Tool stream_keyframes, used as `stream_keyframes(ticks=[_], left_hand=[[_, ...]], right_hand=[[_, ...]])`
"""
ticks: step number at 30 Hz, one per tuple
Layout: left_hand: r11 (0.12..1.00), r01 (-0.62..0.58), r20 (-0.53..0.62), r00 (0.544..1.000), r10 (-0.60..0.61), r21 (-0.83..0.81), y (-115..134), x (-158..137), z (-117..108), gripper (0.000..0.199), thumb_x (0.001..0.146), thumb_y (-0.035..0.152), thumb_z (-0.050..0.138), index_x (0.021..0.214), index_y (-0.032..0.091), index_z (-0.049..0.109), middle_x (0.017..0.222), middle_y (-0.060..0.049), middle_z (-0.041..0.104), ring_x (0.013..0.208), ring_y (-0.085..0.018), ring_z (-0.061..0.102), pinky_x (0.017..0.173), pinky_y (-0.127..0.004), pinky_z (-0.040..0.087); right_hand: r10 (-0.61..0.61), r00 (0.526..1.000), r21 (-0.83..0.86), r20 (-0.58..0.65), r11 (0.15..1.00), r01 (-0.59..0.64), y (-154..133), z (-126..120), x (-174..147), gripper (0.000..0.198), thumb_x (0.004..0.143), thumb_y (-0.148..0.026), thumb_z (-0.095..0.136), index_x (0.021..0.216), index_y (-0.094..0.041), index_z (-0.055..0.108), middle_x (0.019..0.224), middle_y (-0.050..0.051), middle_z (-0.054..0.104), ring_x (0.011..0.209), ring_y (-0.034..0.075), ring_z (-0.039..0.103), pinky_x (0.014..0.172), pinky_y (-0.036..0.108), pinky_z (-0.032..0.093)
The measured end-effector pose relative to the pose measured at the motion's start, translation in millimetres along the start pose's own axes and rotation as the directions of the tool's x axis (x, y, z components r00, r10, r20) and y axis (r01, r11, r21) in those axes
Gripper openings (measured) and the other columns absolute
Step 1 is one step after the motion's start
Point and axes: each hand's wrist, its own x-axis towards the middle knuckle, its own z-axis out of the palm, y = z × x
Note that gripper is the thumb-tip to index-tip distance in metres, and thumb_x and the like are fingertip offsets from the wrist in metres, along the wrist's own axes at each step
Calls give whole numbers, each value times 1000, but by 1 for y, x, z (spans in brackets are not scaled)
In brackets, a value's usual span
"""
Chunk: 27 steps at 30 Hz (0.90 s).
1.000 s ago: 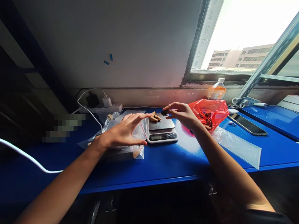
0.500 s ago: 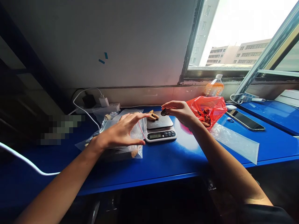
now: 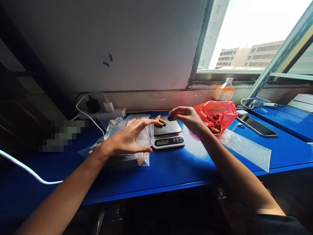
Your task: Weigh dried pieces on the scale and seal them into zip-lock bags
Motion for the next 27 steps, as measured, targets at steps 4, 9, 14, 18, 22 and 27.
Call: stream_keyframes(ticks=[4, 9, 14, 18, 22, 27], left_hand=[[1000, 13, 6, 1000, -13, -5, 0, 0, 0, 81, 80, 49, 70, 145, 28, 25, 147, -9, 40, 132, -31, 39, 110, -55, 29], [1000, 1, 8, 1000, -1, 8, 2, 0, -1, 78, 82, 47, 68, 145, 31, 24, 148, -8, 40, 133, -30, 39, 110, -54, 30], [1000, -6, 5, 1000, 6, -1, 3, 0, -2, 78, 82, 49, 68, 145, 33, 24, 148, -7, 40, 133, -30, 39, 110, -53, 30], [1000, -9, 4, 1000, 9, -2, 2, 0, -2, 75, 83, 50, 66, 145, 35, 24, 148, -6, 39, 133, -30, 38, 110, -53, 30], [1000, -20, 1, 1000, 20, -4, 1, 0, -1, 76, 84, 53, 64, 145, 34, 23, 148, -7, 39, 133, -30, 38, 110, -54, 30], [1000, -11, 13, 1000, 11, -4, -1, -1, 0, 77, 83, 53, 64, 145, 33, 23, 148, -9, 38, 132, -31, 38, 109, -54, 29]], right_hand=[[-5, 1000, -32, -9, 999, 5, -3, 3, -1, 18, 71, -27, 66, 83, -17, 74, 86, 7, 73, 84, 19, 68, 79, 35, 53], [-19, 1000, -20, -12, 1000, 19, -6, 7, -2, 14, 71, -26, 67, 80, -17, 74, 83, 5, 72, 80, 17, 67, 79, 34, 52], [-27, 999, -30, -18, 999, 26, -9, 10, -4, 15, 71, -29, 70, 79, -17, 74, 82, 5, 72, 80, 17, 66, 81, 34, 52], [-33, 999, -63, -13, 997, 32, -11, 10, -4, 18, 72, -33, 70, 80, -17, 74, 83, 5, 72, 82, 18, 66, 82, 34, 51], [-45, 999, -94, -3, 995, 44, -9, 10, -4, 17, 74, -32, 68, 81, -19, 74, 84, 5, 72, 83, 18, 66, 82, 34, 52], [-68, 998, -153, 0, 986, 67, -5, 11, -2, 14, 73, -28, 67, 79, -19, 76, 83, 5, 73, 80, 18, 67, 80, 34, 52]])
